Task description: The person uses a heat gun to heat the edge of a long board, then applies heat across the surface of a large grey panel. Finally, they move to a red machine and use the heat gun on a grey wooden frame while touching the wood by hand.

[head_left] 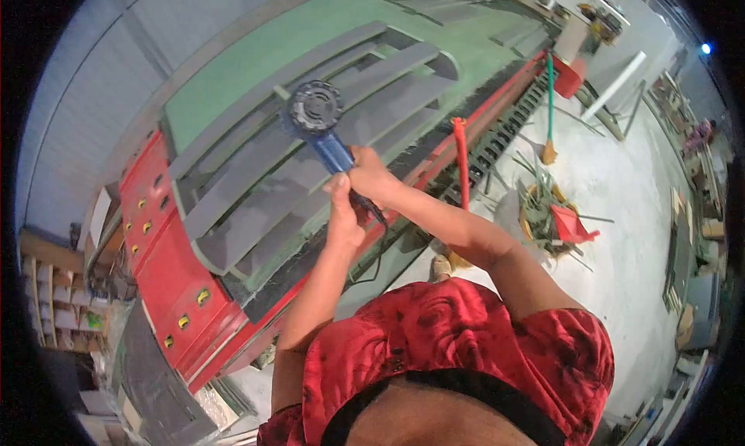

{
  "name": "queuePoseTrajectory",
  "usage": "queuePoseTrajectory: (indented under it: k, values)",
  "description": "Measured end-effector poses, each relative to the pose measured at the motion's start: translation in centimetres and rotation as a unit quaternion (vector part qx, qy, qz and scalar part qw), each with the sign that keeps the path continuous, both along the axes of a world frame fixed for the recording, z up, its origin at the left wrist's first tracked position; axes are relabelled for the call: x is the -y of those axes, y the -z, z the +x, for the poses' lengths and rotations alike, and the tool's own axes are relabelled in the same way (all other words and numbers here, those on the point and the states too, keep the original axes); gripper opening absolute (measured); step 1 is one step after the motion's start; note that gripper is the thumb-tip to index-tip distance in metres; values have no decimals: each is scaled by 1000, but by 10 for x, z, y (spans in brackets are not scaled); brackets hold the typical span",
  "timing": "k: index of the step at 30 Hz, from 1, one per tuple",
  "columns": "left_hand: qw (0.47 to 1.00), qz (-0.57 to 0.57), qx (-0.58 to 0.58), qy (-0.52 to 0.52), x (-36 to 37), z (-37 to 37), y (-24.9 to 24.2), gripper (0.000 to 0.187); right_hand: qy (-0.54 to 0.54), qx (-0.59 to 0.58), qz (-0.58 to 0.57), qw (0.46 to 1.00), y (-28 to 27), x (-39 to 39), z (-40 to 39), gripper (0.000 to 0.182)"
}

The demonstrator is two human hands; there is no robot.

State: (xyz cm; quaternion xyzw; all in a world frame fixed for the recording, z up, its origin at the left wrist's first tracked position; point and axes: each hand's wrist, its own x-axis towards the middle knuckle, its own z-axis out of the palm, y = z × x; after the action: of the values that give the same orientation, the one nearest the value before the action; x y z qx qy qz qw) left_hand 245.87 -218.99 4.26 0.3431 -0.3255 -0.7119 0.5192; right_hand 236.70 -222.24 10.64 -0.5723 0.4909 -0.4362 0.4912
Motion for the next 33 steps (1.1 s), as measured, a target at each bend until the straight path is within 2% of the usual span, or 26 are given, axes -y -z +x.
queuePoseTrajectory:
  k: [1, 2, 5, 7, 10, 18, 22, 23, 26, 28, 30, 33]
  values:
    - [1000, 15, -15, -20, -3, 0, 0, 74, -20, 18, 17, 999, 4, 4, 4, 42]
    - [999, 13, -36, 25, 7, 12, 28, 74, -38, 22, 13, 999, 9, 5, 7, 42]
    - [1000, 1, -29, -2, -5, 18, 15, 73, -59, 18, 6, 998, 4, -1, 18, 43]
    - [998, 13, -42, -55, -12, 17, 4, 72, -72, 52, 31, 996, 2, -3, 24, 44]
    - [996, 25, -52, -72, -20, 21, -9, 71, -62, 3, -8, 998, 6, 0, 33, 42]
    - [994, -18, -65, -82, -20, 22, -9, 62, -75, 14, 18, 997, 16, 3, 38, 43]
    - [996, 2, -76, -51, -18, 25, 2, 62, -86, 19, 29, 996, 14, 0, 37, 40]
    - [996, 1, -85, -27, -17, 27, 6, 62, -79, 6, 2, 997, 20, 1, 37, 38]
    - [989, 16, -112, -92, -12, 20, 20, 62, -88, 44, 31, 995, 16, -4, 41, 37]
    - [987, 5, -129, -94, -16, 21, 9, 61, -84, 43, 39, 995, 22, -3, 42, 37]
    - [979, 36, -179, -91, -23, 25, -1, 38, -74, 33, 24, 996, 27, -4, 45, 37]
    - [979, 0, -172, -106, -25, 32, 7, 39, -82, 73, 47, 993, 27, -9, 53, 36]
